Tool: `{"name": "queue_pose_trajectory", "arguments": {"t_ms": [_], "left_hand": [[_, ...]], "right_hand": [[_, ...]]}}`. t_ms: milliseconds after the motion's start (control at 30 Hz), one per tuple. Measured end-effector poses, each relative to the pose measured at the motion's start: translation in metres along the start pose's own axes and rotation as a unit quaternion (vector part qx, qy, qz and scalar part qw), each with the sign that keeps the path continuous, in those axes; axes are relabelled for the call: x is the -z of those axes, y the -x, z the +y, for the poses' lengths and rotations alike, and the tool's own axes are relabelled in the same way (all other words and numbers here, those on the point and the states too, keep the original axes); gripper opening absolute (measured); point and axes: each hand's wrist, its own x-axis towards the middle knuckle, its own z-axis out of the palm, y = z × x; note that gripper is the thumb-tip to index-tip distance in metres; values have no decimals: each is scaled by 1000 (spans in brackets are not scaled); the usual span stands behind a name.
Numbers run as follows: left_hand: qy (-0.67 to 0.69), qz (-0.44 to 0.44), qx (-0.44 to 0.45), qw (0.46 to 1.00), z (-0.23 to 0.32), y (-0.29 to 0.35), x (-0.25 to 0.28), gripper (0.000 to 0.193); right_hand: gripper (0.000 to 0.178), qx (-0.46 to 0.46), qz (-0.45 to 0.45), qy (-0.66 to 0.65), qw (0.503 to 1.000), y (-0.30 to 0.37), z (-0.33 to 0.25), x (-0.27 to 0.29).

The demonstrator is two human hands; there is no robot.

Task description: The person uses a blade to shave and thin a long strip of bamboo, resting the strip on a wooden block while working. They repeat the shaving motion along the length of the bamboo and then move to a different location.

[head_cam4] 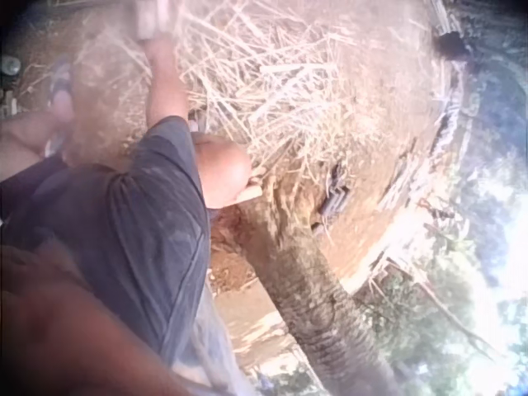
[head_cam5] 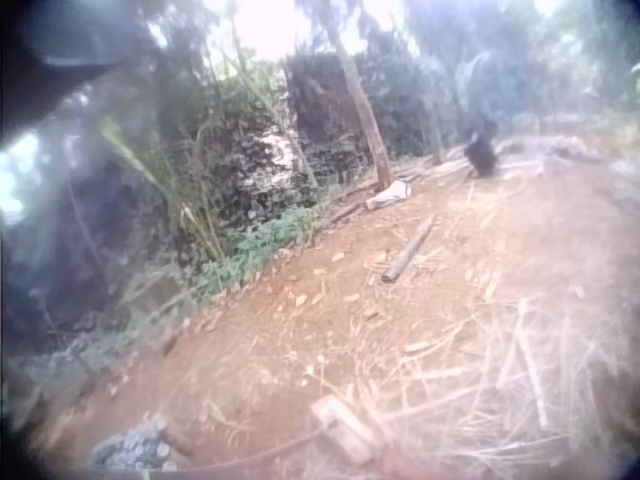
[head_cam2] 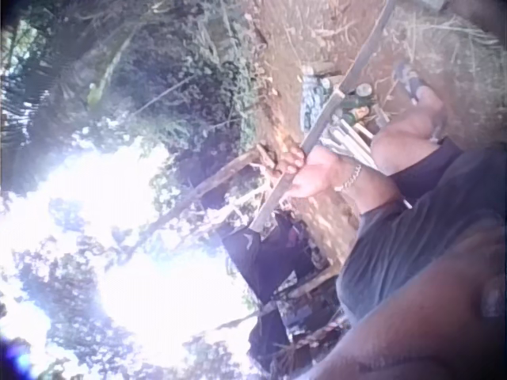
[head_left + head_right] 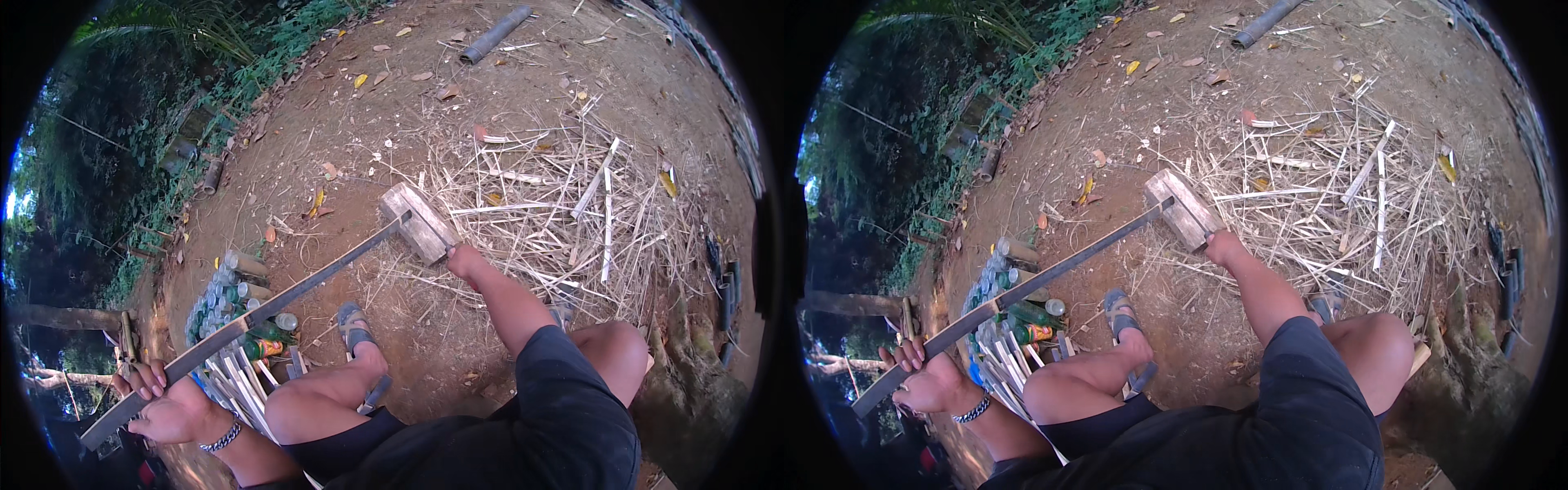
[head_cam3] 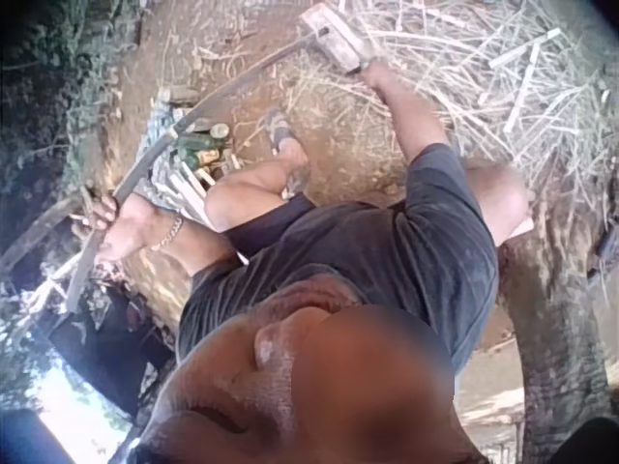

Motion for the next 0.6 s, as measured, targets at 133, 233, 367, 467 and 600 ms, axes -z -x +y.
{"name": "queue_pose_trajectory", "arguments": {"t_ms": [133,233,367,467,600], "left_hand": [[57,-54,-35,996,-10,1,-8,49],[73,-93,-54,992,-14,2,-17,42],[98,-163,-5,982,-3,10,-12,47],[129,-201,9,971,0,33,-19,50],[127,-216,-17,968,11,58,-17,51]], "right_hand": [[34,-22,33,-88,995,44,2,-7],[29,-51,28,-137,989,71,0,-10],[27,-3,56,-161,985,122,-34,5],[24,92,56,-145,984,158,-76,17],[20,205,-10,-176,963,212,-156,39]]}}
